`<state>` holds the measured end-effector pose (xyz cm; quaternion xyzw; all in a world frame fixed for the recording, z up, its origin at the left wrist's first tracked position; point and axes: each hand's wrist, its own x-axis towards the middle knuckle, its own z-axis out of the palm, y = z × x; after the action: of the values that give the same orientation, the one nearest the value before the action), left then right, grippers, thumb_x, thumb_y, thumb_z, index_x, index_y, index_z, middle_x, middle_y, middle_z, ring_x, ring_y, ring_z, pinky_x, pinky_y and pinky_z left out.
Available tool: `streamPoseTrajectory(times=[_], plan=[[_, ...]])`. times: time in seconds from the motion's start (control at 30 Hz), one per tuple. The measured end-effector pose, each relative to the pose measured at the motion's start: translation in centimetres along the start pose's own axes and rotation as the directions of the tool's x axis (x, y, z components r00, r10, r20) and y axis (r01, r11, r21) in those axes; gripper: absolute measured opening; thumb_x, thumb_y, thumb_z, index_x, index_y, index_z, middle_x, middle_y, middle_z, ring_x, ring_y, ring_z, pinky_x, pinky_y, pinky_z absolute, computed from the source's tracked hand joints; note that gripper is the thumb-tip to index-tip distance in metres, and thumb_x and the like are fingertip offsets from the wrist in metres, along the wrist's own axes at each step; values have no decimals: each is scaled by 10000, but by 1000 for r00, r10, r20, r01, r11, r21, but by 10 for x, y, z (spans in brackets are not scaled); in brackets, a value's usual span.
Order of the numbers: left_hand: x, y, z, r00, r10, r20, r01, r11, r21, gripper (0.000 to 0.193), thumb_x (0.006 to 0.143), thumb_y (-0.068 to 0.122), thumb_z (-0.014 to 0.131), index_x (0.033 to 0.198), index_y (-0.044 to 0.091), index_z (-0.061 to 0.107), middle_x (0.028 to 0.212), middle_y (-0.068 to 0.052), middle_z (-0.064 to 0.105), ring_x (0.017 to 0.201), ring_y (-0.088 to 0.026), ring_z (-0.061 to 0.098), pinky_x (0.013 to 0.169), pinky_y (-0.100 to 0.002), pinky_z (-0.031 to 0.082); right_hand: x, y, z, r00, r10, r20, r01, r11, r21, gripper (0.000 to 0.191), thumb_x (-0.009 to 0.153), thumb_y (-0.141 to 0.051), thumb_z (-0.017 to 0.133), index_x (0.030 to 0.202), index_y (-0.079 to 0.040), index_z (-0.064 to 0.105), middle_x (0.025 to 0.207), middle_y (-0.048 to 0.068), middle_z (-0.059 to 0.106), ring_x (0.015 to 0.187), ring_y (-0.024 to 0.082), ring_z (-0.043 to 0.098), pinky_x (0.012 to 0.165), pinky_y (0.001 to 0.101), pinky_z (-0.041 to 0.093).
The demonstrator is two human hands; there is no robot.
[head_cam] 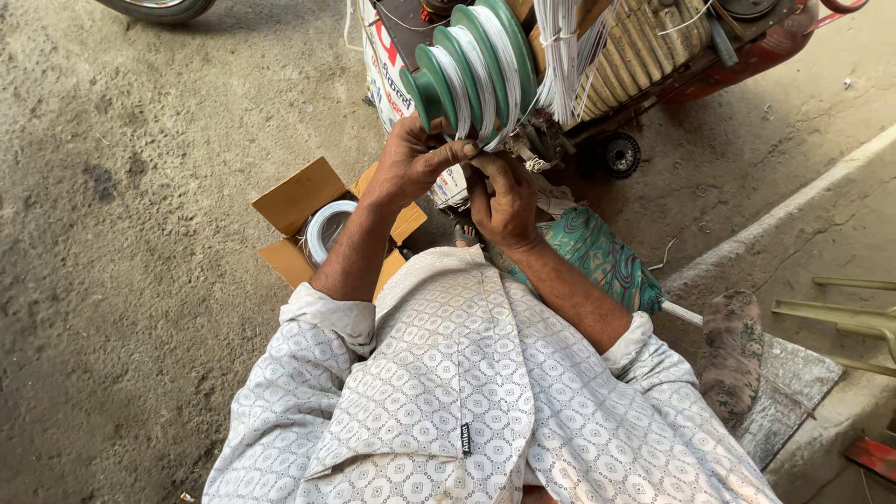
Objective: The person winds white wire from a cardboard box onto a green spool mounted on a cart. They repeatedly pull the wire, guide it around the spool, and adjust the coil with both hands to keep it neat.
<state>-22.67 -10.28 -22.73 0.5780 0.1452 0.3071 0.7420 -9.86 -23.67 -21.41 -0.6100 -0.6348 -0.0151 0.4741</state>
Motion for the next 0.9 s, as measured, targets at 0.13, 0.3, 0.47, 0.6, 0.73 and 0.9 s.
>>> streamPoseTrajectory(times=[0.13,0.3,0.47,0.6,0.73,0.9], plan=[[1,-5,-2,998,-55,17,56,998,-22,263,916,220,837,1074,26,757,965,-59,773,895,-123,696,796,-324,590,1,0,-5,1000,-16,22,16,1000,-20,194,993,33,687,1156,-42,613,934,111,678,819,242,690,691,364,548],[-2,-5,-8,994,-87,62,93,989,-112,298,907,180,831,1145,29,734,1061,-74,779,979,-142,721,876,-351,609,0,-3,-6,1000,-2,23,2,1000,-5,199,1004,-7,701,1185,-55,633,947,92,705,838,229,702,715,366,565],[-4,-3,-12,989,-88,117,117,955,-273,330,948,159,804,1231,25,702,1192,-84,755,1124,-163,709,1044,-384,586,1,-3,-9,999,-22,31,21,1000,20,244,1036,-37,690,1272,-53,627,1008,114,741,897,243,750,756,351,601],[-7,-5,-15,989,-103,110,129,957,-261,337,963,217,784,1234,34,702,1202,-66,746,1137,-147,684,1062,-360,547,3,-3,-9,999,1,55,1,999,-43,309,1023,-23,688,1326,-62,644,952,118,737,829,244,741,722,354,590],[-9,-10,-18,981,-171,87,186,957,-220,314,1014,292,729,1191,32,726,1126,-35,748,1077,-126,658,1008,-331,529,3,-3,-7,996,2,94,6,996,-88,372,986,3,687,1355,-20,639,909,136,708,793,271,709,708,395,574],[-7,-15,-18,984,-146,100,162,970,-181,365,1037,323,699,1238,18,690,1138,-37,727,1092,-130,640,1019,-345,523,2,-1,-6,992,-13,126,33,987,-158,392,953,1,689,1338,-31,629,961,149,702,827,284,708,725,396,575]])
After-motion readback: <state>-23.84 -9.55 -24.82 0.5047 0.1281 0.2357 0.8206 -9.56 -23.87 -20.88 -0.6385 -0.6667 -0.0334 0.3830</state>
